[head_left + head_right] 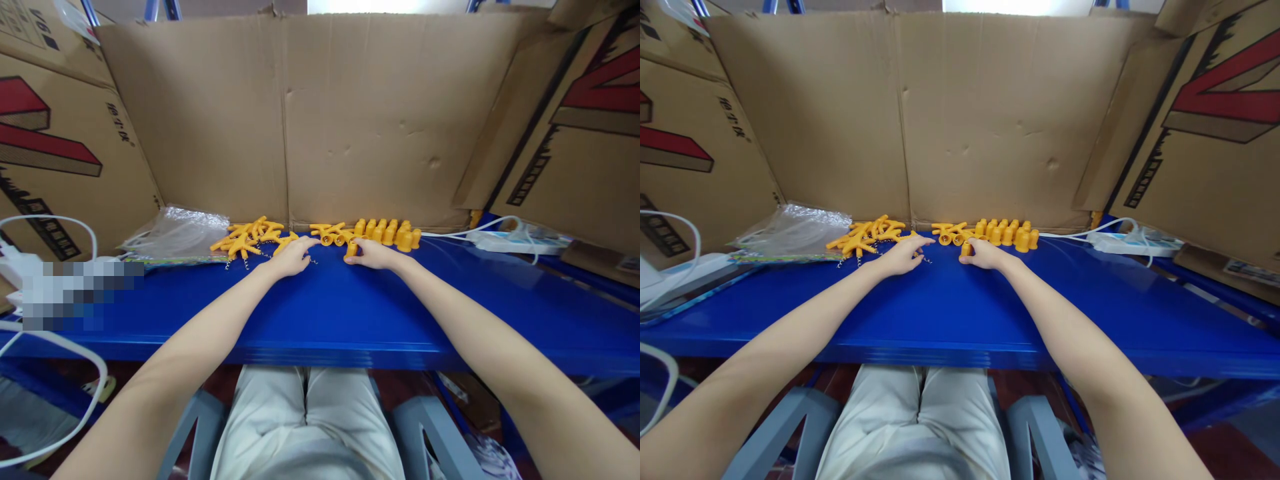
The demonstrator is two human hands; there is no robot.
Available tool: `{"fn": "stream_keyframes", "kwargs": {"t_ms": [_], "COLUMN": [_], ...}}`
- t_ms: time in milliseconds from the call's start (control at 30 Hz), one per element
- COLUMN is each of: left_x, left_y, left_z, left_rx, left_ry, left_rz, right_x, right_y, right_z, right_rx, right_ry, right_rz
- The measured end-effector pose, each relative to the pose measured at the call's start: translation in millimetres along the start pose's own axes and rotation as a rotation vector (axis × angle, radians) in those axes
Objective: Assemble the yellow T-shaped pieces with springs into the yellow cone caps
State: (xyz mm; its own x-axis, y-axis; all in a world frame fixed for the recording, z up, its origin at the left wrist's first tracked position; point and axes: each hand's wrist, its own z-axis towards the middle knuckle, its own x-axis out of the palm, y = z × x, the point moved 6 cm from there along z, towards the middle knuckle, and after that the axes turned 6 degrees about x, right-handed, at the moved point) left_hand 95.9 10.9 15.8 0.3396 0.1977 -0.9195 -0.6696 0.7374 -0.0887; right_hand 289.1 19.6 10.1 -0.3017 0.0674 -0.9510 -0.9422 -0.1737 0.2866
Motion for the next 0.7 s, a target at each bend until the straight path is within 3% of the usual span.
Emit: {"fn": "stream_keyframes", "kwargs": {"t_ms": [100,267,333,533,700], "left_x": [-6.6,-0.1,1.8,-6.9,-9.6], "left_y": [13.2,42.7,48.0,43.9,38.0], "left_z": [-4.0,-17.7,-20.9,-16.2,-14.5], "left_rx": [-0.077,-0.358,-0.41,-0.349,-0.361], "left_ry": [0.021,0.294,0.344,0.291,0.241], "left_rz": [0.12,0.223,0.221,0.253,0.068], "right_x": [-0.3,-1.3,-0.6,1.3,0.6], "right_y": [0.0,1.1,1.1,0.7,7.1], "right_z": [-0.1,-1.2,-1.3,3.9,7.8], "right_rx": [-0.001,-0.019,-0.019,-0.075,-0.272], "right_ry": [0.004,0.009,0.011,-0.063,-0.186], "right_rz": [0.0,0.009,0.003,-0.037,-0.035]}}
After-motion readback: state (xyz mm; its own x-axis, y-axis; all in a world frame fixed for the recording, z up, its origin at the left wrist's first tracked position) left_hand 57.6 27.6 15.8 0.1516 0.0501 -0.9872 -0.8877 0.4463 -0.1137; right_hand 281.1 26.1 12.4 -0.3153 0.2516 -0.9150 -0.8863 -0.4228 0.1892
